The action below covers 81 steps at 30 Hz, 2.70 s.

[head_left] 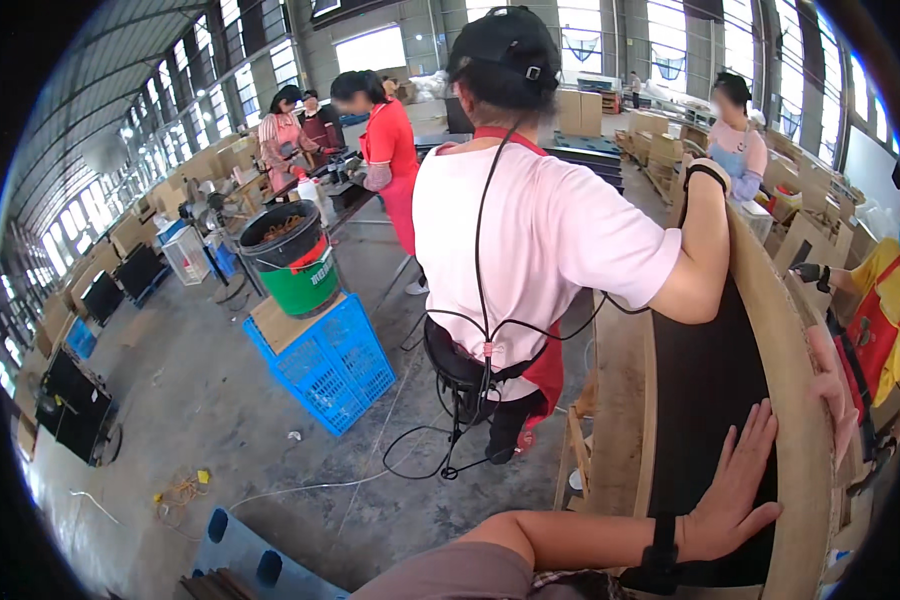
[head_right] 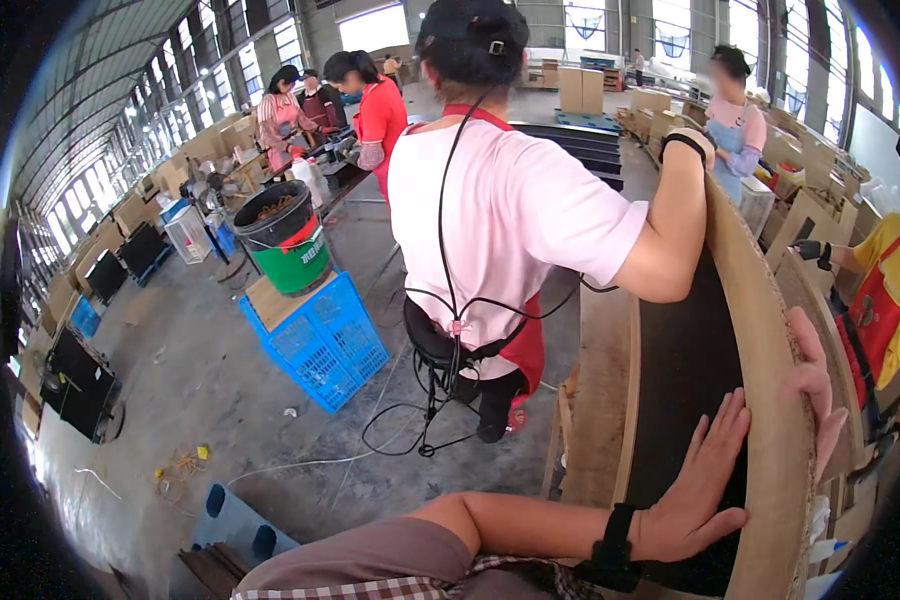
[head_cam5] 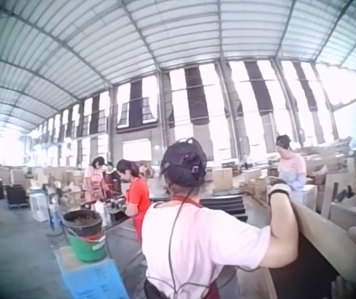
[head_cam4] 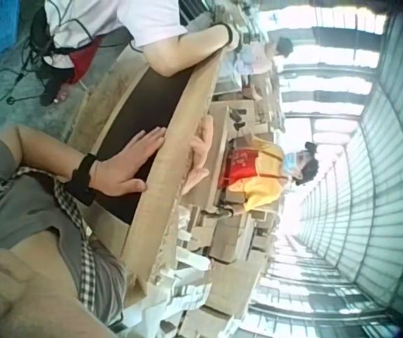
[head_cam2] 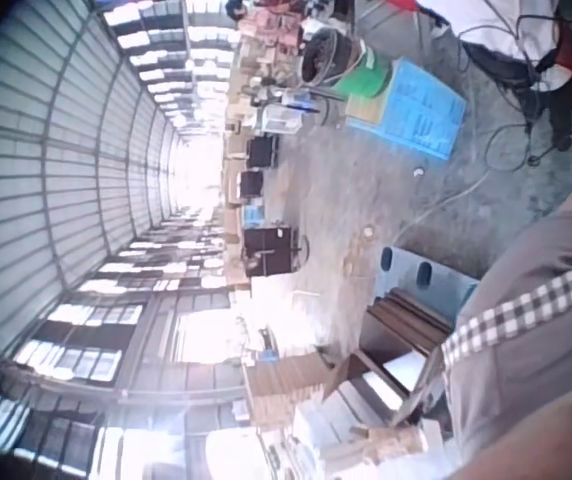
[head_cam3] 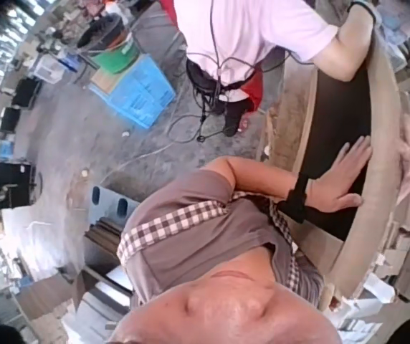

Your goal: The person assembles a wooden furniture panel by attaching a black sheet to a wooden frame and securing it with wooden dowels. They wipe the surface with a cloth and place the finished panel onto a stack.

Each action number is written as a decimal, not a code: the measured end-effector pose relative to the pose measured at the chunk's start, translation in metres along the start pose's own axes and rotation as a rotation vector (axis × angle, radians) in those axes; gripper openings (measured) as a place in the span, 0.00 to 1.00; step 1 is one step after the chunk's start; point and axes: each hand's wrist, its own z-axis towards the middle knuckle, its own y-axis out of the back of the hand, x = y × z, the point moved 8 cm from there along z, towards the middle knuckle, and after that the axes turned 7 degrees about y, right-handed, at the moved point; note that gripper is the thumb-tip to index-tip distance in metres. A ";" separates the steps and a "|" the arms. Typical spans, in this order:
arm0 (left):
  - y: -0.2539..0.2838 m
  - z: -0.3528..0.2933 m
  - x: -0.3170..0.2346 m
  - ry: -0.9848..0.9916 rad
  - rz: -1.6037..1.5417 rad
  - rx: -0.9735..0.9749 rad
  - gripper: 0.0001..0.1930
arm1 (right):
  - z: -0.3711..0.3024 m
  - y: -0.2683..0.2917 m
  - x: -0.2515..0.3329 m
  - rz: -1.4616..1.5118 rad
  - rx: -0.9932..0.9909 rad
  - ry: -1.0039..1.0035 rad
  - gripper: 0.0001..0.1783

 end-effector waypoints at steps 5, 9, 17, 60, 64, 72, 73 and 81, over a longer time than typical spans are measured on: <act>0.009 0.008 0.020 0.058 -0.043 -0.040 0.39 | 0.003 -0.013 -0.008 0.025 0.030 -0.002 0.28; -0.011 0.056 0.081 0.323 -0.050 -0.189 0.38 | -0.005 -0.007 -0.002 0.010 0.003 0.010 0.25; 0.017 0.103 0.110 0.319 -0.028 -0.144 0.39 | -0.004 0.005 -0.023 -0.041 -0.012 0.021 0.21; 0.054 0.111 0.077 -0.046 -0.103 0.026 0.30 | 0.037 -0.012 0.014 -0.742 0.285 -0.390 0.17; 0.080 0.138 -0.010 -0.623 0.079 -0.121 0.16 | 0.041 -0.019 0.024 -0.978 0.403 -0.253 0.17; 0.036 0.213 0.027 -0.514 0.415 0.143 0.24 | 0.032 -0.025 0.030 -0.971 0.331 -0.415 0.17; 0.033 0.210 0.026 -0.528 0.322 0.127 0.24 | 0.029 -0.021 0.023 -0.879 0.316 -0.332 0.17; 0.021 0.210 0.021 -0.526 0.295 0.095 0.22 | -0.023 0.013 0.034 -0.741 0.181 -0.600 0.24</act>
